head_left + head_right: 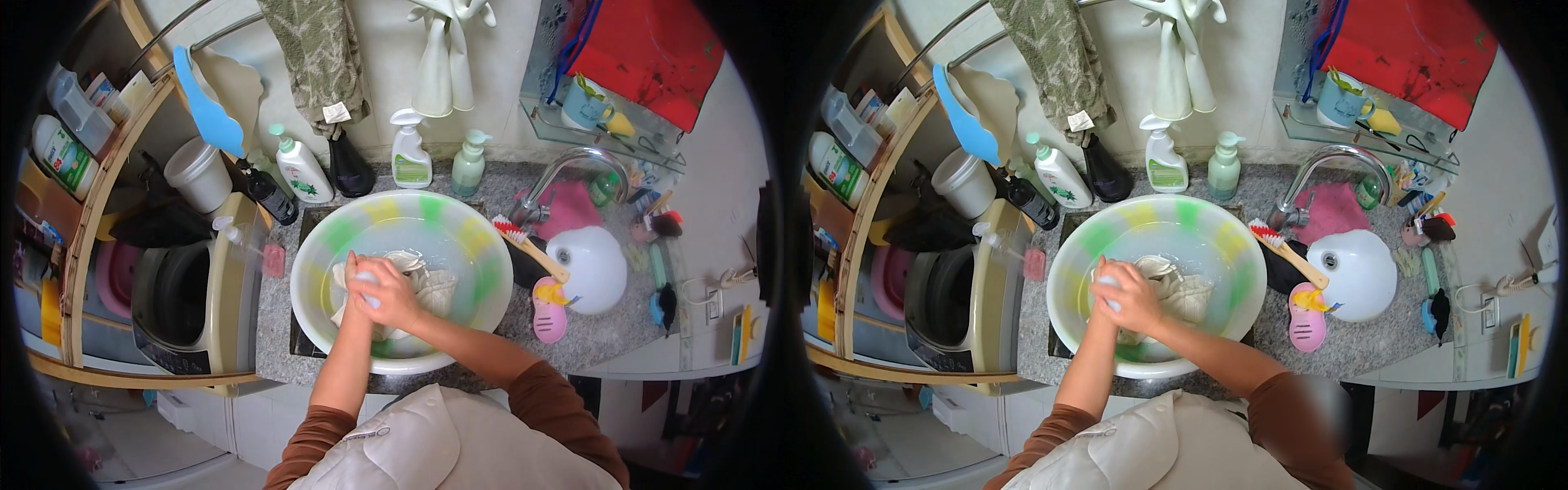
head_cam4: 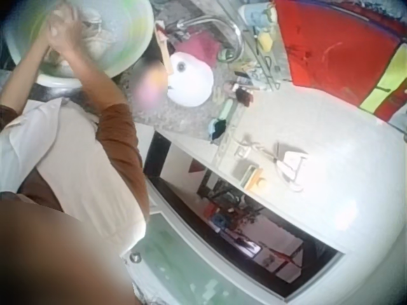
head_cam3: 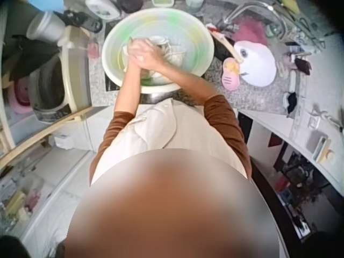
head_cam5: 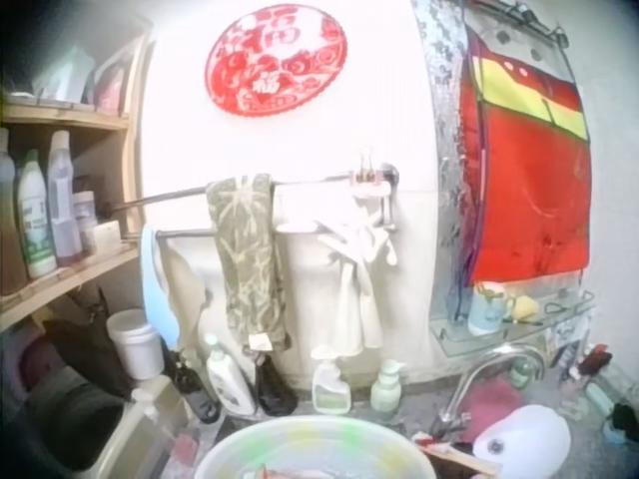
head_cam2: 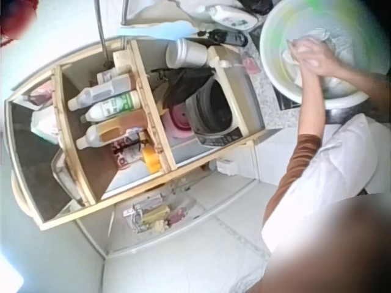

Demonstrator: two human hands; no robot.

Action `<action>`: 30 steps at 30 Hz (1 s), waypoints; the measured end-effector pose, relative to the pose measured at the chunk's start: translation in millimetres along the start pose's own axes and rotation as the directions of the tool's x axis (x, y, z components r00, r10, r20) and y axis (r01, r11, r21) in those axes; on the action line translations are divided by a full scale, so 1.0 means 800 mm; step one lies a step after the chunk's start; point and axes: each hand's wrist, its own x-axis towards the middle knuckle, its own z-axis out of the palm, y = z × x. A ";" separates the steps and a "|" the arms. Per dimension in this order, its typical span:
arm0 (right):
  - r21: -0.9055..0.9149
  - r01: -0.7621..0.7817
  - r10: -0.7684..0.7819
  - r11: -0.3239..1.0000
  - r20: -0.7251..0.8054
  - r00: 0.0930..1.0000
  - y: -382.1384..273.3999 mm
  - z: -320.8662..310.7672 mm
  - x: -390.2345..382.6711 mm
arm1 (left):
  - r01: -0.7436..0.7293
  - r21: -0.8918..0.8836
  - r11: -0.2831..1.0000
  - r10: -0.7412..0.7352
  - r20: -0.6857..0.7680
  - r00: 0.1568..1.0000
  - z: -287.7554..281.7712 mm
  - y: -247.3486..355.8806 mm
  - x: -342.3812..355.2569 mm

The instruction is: The person hand-washes a white cloth in a basin of soapy water. They submerge and agitate the cloth, then use a brush to scrub it repeatedly while rinsing in the same basin.

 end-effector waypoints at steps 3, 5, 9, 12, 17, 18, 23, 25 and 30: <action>-0.027 0.228 -0.223 0.973 0.120 0.967 0.009 -0.003 0.003 | 0.011 -0.024 1.000 -0.006 0.196 0.981 0.022 0.000 -0.021; -0.082 0.226 -0.210 0.971 0.167 0.963 0.013 0.000 0.008 | 0.003 -0.036 0.999 0.007 0.256 0.967 0.034 -0.001 -0.024; -0.242 -0.098 0.141 0.965 0.165 0.976 0.021 0.013 0.034 | 0.009 0.011 1.000 -0.011 0.247 0.969 0.078 -0.008 -0.033; -0.095 -0.479 0.487 0.873 0.115 0.866 0.054 0.010 0.042 | 0.198 0.047 0.979 -0.194 -0.078 0.978 0.129 -0.007 -0.046; 0.124 -0.224 0.230 0.967 -0.032 0.973 0.026 0.013 -0.004 | 0.220 -0.068 0.973 -0.176 0.393 0.903 0.034 0.014 -0.007; 0.086 -0.087 0.086 0.993 0.012 0.996 0.012 0.006 -0.001 | 0.270 -0.128 0.954 -0.129 0.639 0.759 0.011 0.015 -0.002; 0.058 0.280 -0.286 0.958 0.177 0.942 0.009 -0.002 -0.001 | 0.045 -0.035 0.998 -0.034 0.259 0.965 0.032 0.010 -0.028; 0.008 0.190 -0.189 0.982 0.156 0.970 0.021 0.006 0.006 | 0.021 -0.022 1.000 -0.017 0.167 0.986 0.050 0.007 -0.029; 0.001 -0.344 0.340 0.939 0.162 0.926 0.053 0.024 0.022 | 0.088 0.055 0.995 -0.072 -0.239 0.968 0.100 0.005 -0.032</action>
